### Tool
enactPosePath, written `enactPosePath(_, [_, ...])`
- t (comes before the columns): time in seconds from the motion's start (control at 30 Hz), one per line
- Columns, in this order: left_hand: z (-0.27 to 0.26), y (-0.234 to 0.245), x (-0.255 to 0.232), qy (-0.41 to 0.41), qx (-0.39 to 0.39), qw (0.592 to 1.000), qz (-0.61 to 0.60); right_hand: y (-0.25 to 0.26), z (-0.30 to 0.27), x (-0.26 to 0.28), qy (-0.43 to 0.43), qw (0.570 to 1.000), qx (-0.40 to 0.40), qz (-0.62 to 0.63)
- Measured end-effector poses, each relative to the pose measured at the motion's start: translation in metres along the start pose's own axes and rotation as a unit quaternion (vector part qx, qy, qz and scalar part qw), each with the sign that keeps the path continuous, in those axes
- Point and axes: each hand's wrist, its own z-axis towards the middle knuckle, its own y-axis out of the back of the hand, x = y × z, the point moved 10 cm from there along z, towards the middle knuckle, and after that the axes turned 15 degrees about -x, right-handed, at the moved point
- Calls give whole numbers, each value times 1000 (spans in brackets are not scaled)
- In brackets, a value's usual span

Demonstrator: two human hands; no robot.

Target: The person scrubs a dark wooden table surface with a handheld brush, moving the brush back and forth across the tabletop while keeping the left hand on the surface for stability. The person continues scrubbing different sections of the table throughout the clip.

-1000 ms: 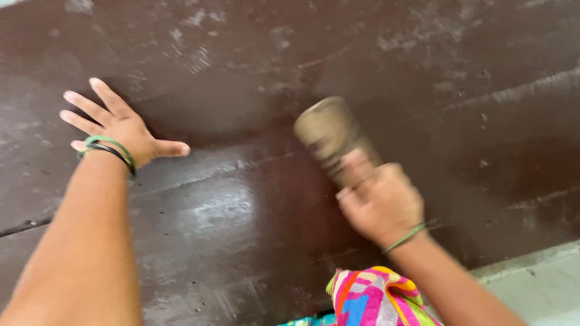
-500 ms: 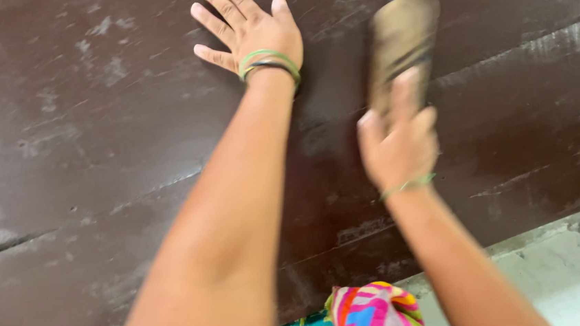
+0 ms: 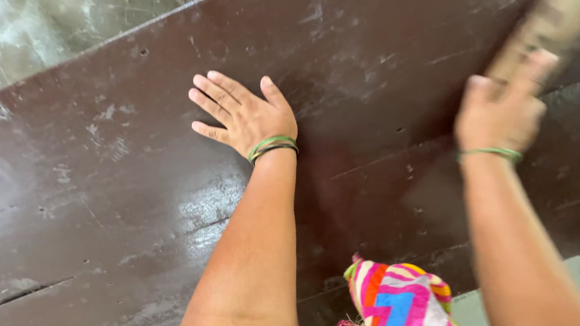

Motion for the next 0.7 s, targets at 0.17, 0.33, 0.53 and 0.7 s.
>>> enactPosePath(0.17, [0,-5,2,5,6,1000,9,11,-89,227,302,943,76,114])
enactPosePath(0.33, [-1,-5,0,-3,-7,1000,9,13,-41,242,341,935,45,93])
enactPosePath(0.53, [-1,-1,-1,-2,2,1000,19,17,140,63,165,984,-67,-7])
enactPosePath(0.7, [-2,3,-2,-12,-10,1000,16,18,28,-5,22,997,57,-40])
